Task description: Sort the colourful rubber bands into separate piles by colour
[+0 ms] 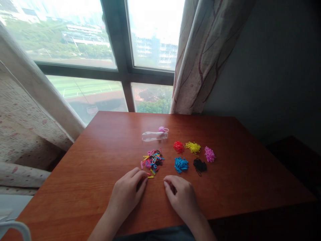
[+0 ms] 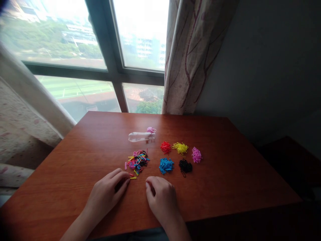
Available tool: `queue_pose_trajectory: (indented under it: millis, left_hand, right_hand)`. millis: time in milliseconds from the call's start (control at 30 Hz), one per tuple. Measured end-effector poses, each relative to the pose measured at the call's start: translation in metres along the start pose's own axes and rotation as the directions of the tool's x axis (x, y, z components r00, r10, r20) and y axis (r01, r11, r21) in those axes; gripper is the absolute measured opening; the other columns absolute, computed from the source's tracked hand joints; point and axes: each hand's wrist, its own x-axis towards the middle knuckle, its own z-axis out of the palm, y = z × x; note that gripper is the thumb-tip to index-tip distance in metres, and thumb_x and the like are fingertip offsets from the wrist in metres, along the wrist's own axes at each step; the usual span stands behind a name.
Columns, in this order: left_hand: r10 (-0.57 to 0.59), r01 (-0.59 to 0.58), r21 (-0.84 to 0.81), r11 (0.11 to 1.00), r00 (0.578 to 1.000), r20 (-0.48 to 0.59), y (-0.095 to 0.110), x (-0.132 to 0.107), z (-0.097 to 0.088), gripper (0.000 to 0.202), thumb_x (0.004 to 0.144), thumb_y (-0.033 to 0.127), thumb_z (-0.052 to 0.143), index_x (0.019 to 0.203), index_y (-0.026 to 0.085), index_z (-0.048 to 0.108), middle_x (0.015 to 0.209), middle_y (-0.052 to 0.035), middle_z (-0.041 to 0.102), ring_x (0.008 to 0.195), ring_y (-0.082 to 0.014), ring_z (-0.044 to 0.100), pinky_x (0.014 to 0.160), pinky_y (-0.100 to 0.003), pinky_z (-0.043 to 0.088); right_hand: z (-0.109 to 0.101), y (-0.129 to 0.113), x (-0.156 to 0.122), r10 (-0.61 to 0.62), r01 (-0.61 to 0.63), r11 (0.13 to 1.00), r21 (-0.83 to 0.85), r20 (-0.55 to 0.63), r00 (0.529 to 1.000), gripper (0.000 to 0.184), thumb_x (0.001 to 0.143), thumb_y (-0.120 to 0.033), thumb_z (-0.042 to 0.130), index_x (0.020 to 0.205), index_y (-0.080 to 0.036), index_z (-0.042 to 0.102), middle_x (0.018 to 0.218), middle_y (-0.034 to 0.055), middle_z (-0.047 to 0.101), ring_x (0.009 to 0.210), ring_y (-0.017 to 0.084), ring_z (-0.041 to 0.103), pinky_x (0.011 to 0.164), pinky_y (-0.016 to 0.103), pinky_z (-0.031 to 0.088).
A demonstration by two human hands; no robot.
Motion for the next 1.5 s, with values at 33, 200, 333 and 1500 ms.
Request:
queue_pose_trajectory:
  millis: [33,200,333,1500]
  left_hand:
    - [0.002,-0.002,0.002,1.0,1.0,-0.001,0.0,0.0,0.0,0.015,0.095,0.027,0.048,0.09,0.024,0.062,0.089,0.0,0.066,0.081,-0.0161,0.064,0.07,-0.026,0.045]
    - [0.015,-0.015,0.02,1.0,1.0,-0.012,0.0,0.002,0.001,0.015,0.094,0.028,0.049,0.09,0.024,0.063,0.089,-0.0001,0.066,0.08,-0.0164,0.064,0.07,-0.026,0.045]
    - [0.034,-0.033,0.025,0.999,0.999,-0.023,-0.001,0.001,0.001,0.014,0.093,0.028,0.05,0.089,0.024,0.063,0.087,0.0003,0.066,0.078,-0.0163,0.065,0.068,-0.025,0.045]
    - [0.264,-0.268,0.013,0.963,0.956,0.132,0.09,0.155,0.016,0.018,0.09,0.026,0.052,0.096,0.023,0.068,0.097,-0.0049,0.067,0.08,-0.0173,0.065,0.068,-0.025,0.047]
  right_hand:
    - [0.001,0.0,-0.001,-0.008,0.008,1.0,-0.025,0.008,1.0,0.016,0.09,-0.017,0.051,0.088,-0.023,0.066,0.078,0.0003,0.069,0.07,0.015,0.063,0.066,0.023,0.042]
    - [0.001,0.0,-0.001,-0.015,0.016,0.998,-0.059,0.025,1.0,0.018,0.089,-0.015,0.05,0.088,-0.023,0.065,0.083,0.0013,0.07,0.077,0.017,0.064,0.072,0.024,0.042]
    - [0.001,0.0,-0.001,-0.01,0.012,0.998,-0.058,0.036,0.999,0.018,0.089,-0.013,0.05,0.088,-0.023,0.065,0.083,0.0006,0.069,0.077,0.016,0.064,0.071,0.024,0.042]
    - [0.0,-0.001,0.002,-0.016,0.017,0.999,-0.045,0.016,1.0,0.019,0.088,-0.013,0.049,0.089,-0.022,0.066,0.08,0.0012,0.069,0.075,0.016,0.065,0.071,0.023,0.044]
